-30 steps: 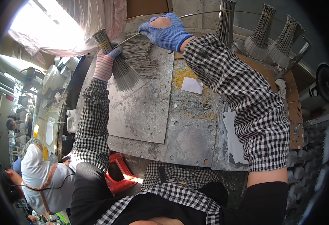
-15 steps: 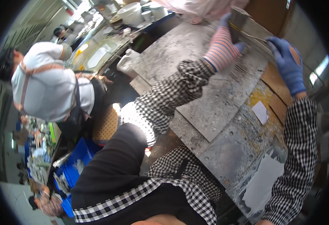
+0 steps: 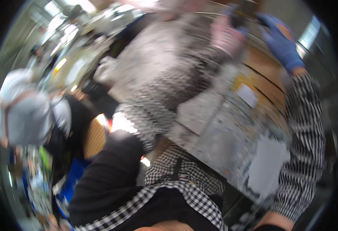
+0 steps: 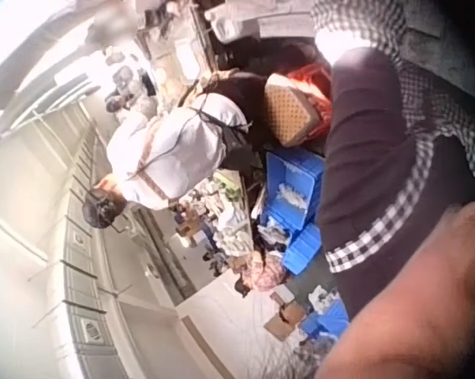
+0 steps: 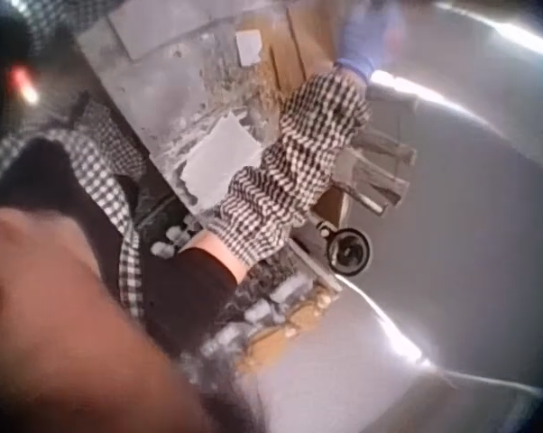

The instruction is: Dipping bundles of industrial brush bristles into a white adhesive paste and arranging them for assembly.

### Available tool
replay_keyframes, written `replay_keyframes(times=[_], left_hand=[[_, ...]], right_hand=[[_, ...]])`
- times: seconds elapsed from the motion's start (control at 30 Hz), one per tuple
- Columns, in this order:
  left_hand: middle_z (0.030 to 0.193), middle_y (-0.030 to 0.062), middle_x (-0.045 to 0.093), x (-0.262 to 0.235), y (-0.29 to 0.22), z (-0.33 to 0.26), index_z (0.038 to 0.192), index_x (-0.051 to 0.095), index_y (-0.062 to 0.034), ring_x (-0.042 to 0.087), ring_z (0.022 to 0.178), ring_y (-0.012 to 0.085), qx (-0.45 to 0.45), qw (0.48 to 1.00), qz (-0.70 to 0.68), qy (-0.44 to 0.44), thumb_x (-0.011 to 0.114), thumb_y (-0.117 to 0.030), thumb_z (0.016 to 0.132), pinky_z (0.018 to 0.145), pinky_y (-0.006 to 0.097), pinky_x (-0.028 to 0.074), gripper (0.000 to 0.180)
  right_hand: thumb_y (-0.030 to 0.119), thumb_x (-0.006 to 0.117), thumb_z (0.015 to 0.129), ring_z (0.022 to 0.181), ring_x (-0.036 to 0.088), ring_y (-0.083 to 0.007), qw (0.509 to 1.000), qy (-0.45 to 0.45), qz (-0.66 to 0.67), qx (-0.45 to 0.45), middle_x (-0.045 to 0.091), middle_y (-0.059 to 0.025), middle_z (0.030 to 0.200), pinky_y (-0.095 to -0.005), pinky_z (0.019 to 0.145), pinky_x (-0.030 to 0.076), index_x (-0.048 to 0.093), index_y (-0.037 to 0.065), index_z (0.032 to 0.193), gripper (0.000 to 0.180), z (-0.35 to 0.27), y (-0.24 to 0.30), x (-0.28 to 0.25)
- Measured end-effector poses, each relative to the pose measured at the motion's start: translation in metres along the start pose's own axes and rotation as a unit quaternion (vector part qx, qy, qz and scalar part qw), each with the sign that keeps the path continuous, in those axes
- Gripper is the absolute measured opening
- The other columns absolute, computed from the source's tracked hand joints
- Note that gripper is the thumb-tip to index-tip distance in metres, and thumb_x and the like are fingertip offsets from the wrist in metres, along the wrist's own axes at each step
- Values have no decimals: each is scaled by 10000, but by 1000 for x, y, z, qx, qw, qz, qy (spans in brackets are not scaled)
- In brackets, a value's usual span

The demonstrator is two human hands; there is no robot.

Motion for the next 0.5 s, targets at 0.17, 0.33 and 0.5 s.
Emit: replay_keyframes(times=[0.17,0.33,0.5], left_hand=[[1071,112,723,-29,44,34,1181,637,20,677,974,190,-35,959,230,162,816,-162,808,891,341,548,451],[1135,121,712,17,93,36,1263,575,23,678,987,179,-76,967,166,178,836,-114,797,896,308,543,552],[1151,139,714,47,100,31,1320,536,16,687,1029,204,-50,939,238,242,842,-223,797,917,326,533,652]], right_hand=[[305,654,899,903,679,-306,970,18,-80,227,700,-151,1012,-396,807,543,582,73,1295,464,-29,-25,-91],[441,647,906,984,671,-350,887,85,-142,431,684,-215,1094,-408,868,536,515,55,1367,615,-82,-69,-122],[480,699,844,1203,582,-425,879,84,-28,468,598,-293,1288,-435,1023,471,345,-20,1469,875,-115,-119,-61]])
Point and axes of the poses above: each hand's wrist, its own z-axis towards the middle knuckle, its own x-axis out of the palm, y = z × x, the point moved 4 cm from there along z, towards the middle knuckle
